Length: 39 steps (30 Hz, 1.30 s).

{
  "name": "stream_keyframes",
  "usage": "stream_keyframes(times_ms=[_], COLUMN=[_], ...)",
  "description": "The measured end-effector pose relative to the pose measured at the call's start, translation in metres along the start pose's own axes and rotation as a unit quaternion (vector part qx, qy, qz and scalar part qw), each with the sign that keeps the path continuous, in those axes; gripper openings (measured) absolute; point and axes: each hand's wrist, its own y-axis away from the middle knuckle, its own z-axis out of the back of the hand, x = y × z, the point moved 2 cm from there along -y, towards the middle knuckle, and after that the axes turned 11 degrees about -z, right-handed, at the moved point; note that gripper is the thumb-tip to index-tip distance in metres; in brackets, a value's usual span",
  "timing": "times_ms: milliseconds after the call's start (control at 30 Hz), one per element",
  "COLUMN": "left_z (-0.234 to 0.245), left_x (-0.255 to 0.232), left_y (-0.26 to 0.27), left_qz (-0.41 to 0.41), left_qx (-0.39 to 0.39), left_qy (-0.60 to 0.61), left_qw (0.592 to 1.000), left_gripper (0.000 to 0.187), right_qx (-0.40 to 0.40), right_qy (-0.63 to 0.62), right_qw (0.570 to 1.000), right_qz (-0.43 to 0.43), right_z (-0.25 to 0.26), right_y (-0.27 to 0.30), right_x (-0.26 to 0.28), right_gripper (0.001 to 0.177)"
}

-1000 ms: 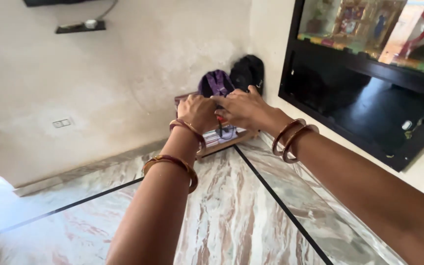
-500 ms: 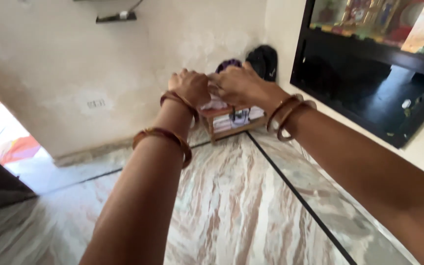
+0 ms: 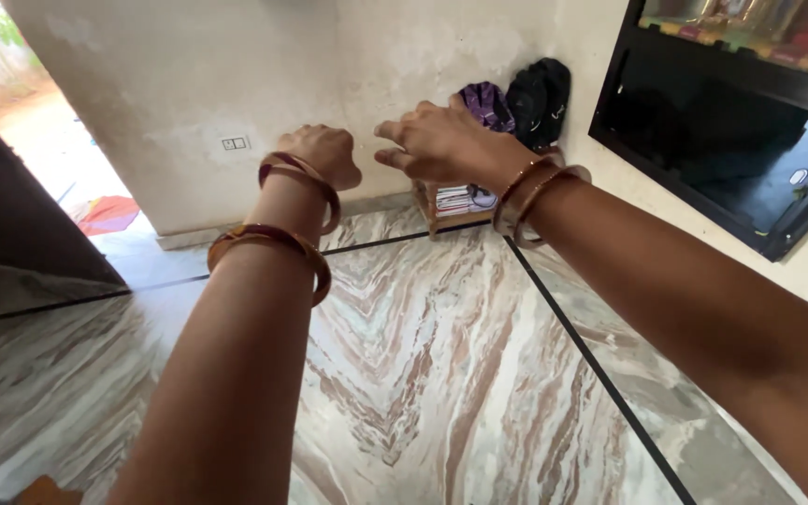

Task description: The person picks up a notebook from a wooden shelf, walks to a window, and wipes the notebook cover with a cloth. They then return to the shelf and place the notebook back among other items.

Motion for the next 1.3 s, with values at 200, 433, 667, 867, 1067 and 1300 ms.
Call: stream_keyframes(times_ms=[200,433,667,867,1067,1300], left_z=[0.02,0.021,0.031,0.066,0.071,0.072], left_x=[-0.039,-0.116,-0.175,-0.226,-0.247,-0.299], left_y=[0.06,0.089,0.088,0.124,0.137,0.175], left_qz=[0.047,0.022,-0.083,-0.176,-0.227,-0.283], left_qx=[0.045,0.046,0.008,-0.025,-0.023,-0.041], left_qy=[0.026,0.05,0.03,0.014,0.044,0.113], left_qw=[0.998,0.997,0.996,0.984,0.972,0.952], left_gripper=[0.04,0.039,0.04,0.056,0.041,0.039], right_qx=[-0.016,-0.011,0.015,-0.004,-0.009,-0.006], right_qy=[0.022,0.009,0.012,0.051,0.049,0.085], right_qw=[0.999,1.0,0.998,0.99,0.982,0.969], right_qz=[0.035,0.009,-0.064,-0.129,-0.183,-0.234], right_z=[0.019,0.021,0.047,0.055,0.074,0.068], right_y=[0.059,0.122,0.193,0.239,0.289,0.37], right_x=[0.005,-0.026,-0.051,-0.076,-0.051,-0.063], right_gripper=[0.059,0.058,0.057,0.054,0.049,0.048])
